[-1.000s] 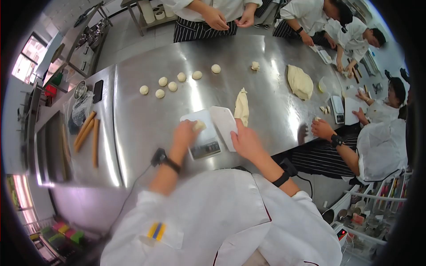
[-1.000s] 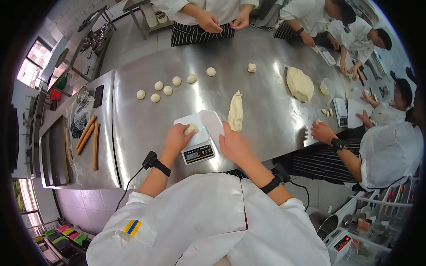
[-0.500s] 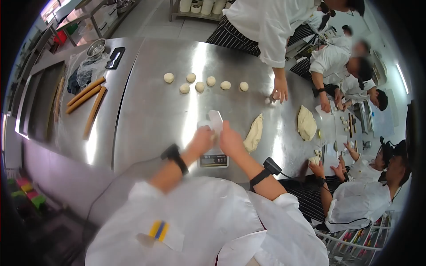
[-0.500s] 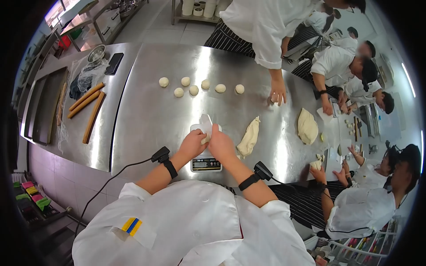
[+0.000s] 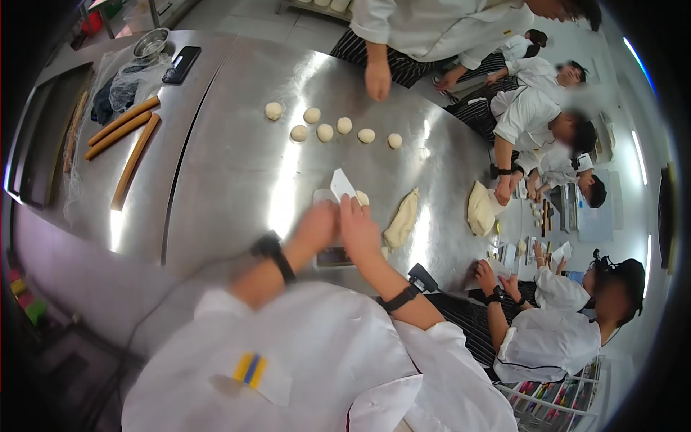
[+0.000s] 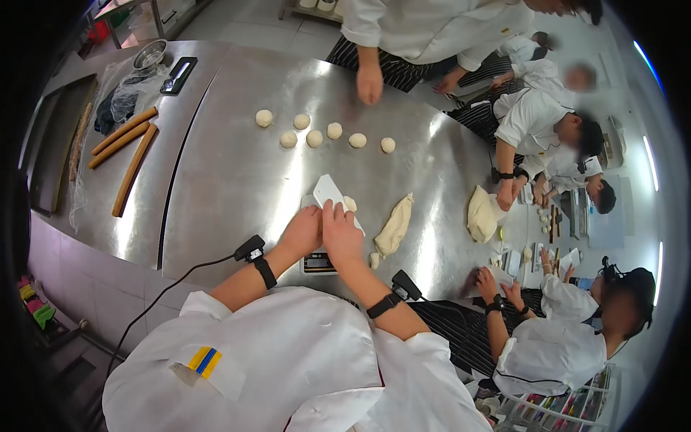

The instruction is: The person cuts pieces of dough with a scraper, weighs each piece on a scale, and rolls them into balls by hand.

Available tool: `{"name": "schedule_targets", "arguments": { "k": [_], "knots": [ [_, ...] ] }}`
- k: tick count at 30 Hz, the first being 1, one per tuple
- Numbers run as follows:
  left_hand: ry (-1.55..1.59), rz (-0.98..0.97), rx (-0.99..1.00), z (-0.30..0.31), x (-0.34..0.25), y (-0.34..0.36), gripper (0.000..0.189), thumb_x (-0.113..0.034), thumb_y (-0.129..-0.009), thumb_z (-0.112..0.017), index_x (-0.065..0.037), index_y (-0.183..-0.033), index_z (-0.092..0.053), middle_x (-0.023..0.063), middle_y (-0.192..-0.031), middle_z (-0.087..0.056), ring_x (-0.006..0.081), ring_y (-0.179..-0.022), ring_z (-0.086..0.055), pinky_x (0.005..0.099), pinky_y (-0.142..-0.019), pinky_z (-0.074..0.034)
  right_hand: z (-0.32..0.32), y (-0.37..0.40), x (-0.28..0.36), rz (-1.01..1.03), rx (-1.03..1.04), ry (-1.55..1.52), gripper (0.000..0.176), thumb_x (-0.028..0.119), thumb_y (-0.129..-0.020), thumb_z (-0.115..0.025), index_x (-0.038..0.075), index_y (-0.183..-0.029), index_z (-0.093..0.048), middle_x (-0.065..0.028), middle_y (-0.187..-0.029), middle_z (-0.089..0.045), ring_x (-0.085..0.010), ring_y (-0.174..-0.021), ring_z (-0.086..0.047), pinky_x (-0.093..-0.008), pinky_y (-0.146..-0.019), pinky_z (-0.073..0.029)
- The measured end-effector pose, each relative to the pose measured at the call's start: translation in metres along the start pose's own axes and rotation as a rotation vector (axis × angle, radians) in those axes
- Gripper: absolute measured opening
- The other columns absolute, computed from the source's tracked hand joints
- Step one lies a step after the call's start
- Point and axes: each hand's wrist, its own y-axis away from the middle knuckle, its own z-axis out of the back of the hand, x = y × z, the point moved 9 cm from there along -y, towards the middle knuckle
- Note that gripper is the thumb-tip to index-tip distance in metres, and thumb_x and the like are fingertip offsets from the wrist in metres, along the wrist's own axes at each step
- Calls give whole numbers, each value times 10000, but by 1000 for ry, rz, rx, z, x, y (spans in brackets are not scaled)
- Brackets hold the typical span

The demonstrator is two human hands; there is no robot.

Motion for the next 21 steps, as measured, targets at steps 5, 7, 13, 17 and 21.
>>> {"name": "schedule_targets", "arguments": {
  "k": [5, 7, 13, 17, 21],
  "knots": [
    [-3, 34, 34, 16, -12, 3, 468, -253, -781, -782, -11, -1095, -533, 168, -1076, -585, 351, -1035, -552, 423, -899, -480, 12, 39, -88, -355, 146, -183, 538, 66, -856, -604, 62, -1370, -447, -202, -1078, -653, -381, -970, -637, -474, -764, -555],
    [-128, -59, -42, 43, -32, 2, 515, -300, -768, -793, -12, -1113, -540, 155, -1154, -563, 345, -1069, -533, 427, -914, -473, 5, 64, -137, -537, 37, -524, 443, 58, -911, -547, 4, -1337, -437, -277, -1050, -643, -434, -999, -642, -508, -862, -504],
    [55, 0, -276, 64, -2, 19, 514, -298, -809, -762, -28, -1190, -547, 141, -1174, -558, 332, -1047, -533, 411, -921, -470, -98, 194, -247, -1140, -297, -1506, 426, -7, -943, -534, 39, -1355, -440, -114, -1287, -567, -278, -1157, -591, -399, -950, -508],
    [228, 248, -289, 56, 54, 44, 362, -248, -927, -654, -37, -1205, -562, 110, -1131, -591, 217, -920, -557, 355, -780, -495, -124, 250, -236, -1280, -435, -1850, 419, 8, -950, -550, 88, -1351, -453, -91, -1256, -580, -250, -1127, -606, -402, -928, -538],
    [758, 526, -232, 35, 96, 74, 265, -229, -983, -545, -37, -1159, -590, 27, -997, -636, 114, -795, -555, 275, -710, -468, -168, 324, -231, -1485, -671, -2068, 377, 26, -923, -569, 53, -1294, -510, -101, -1189, -618, -270, -1064, -642, -417, -903, -563]
  ]
}}
